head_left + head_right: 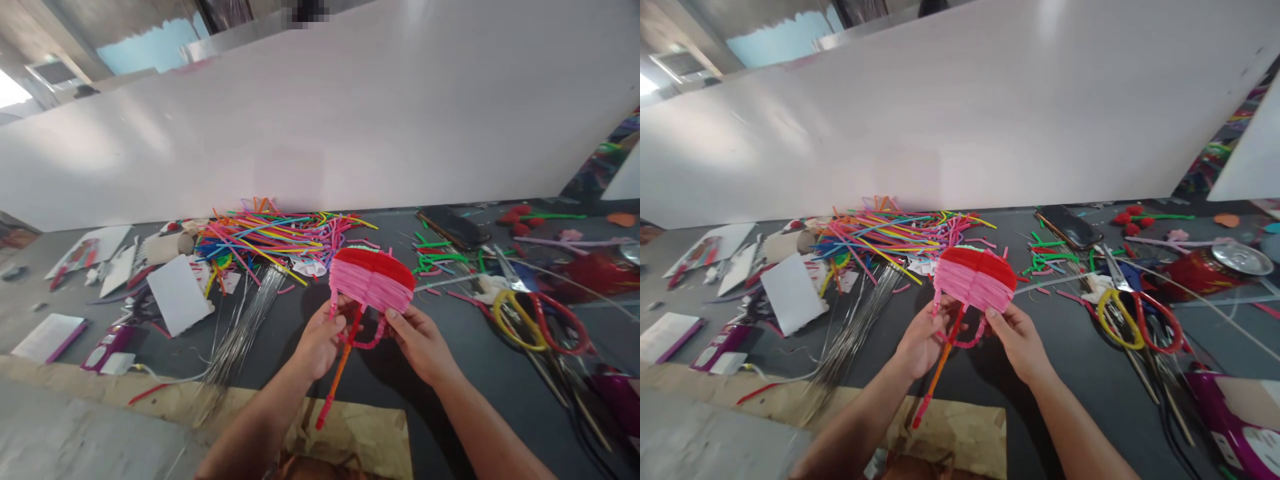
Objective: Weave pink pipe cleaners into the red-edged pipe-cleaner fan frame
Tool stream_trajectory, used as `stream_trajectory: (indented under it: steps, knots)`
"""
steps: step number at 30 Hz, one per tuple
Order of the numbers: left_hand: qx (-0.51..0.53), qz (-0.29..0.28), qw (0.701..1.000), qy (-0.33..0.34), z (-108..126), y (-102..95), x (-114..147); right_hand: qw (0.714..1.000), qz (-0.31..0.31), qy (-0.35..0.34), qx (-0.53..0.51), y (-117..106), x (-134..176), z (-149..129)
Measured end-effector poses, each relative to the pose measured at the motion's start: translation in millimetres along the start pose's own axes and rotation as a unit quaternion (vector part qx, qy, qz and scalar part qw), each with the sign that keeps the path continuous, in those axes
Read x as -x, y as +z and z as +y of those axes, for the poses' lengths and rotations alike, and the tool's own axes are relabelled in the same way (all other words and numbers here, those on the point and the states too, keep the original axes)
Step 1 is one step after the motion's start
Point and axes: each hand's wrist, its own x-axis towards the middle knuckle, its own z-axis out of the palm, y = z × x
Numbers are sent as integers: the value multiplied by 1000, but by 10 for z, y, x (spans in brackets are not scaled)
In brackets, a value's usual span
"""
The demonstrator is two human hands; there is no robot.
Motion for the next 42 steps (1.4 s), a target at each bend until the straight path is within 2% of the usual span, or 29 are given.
stream_trajectory:
  steps: [4, 6, 14, 22, 24, 26, 27, 28, 29, 31, 32, 34, 37, 42]
  knots:
    - [-28, 30, 997, -70, 82, -100, -100, 998, -26, -6, 60, 1, 15, -64]
    - [-49, 55, 994, -80, 75, -129, -137, 996, -35, -10, 87, 26, 24, -93]
    - [-47, 98, 992, -58, -34, -161, -158, 992, -37, -3, 118, 81, 40, -121]
    - [-29, 85, 994, -65, -37, -107, -138, 990, -32, -2, 141, 96, 22, -145]
    - [-18, 99, 993, -56, -58, -100, -141, 989, -24, -16, 147, 89, 16, -122]
    - [0, 115, 993, -33, -81, -100, -147, 981, 25, -68, 182, 78, 18, -99]
    - [7, 125, 992, -22, -93, -99, -150, 965, 58, -117, 226, 75, 25, -93]
    - [13, 134, 991, -11, -104, -96, -151, 939, 84, -175, 284, 77, 35, -91]
    - [19, 141, 990, -3, -113, -89, -150, 901, 97, -235, 351, 87, 50, -94]
    - [33, 149, 988, 7, -130, -62, -139, 810, 84, -330, 478, 132, 89, -112]
    - [39, 150, 988, 11, -138, -45, -130, 771, 71, -354, 524, 165, 111, -122]
    - [48, 146, 988, 16, -149, -9, -109, 716, 73, -367, 589, 237, 148, -136]
    - [52, 137, 989, 8, -162, 25, -84, 678, 89, -354, 638, 312, 178, -135]
    - [69, 113, 991, 7, -179, 20, -75, 662, 81, -370, 647, 307, 176, -118]
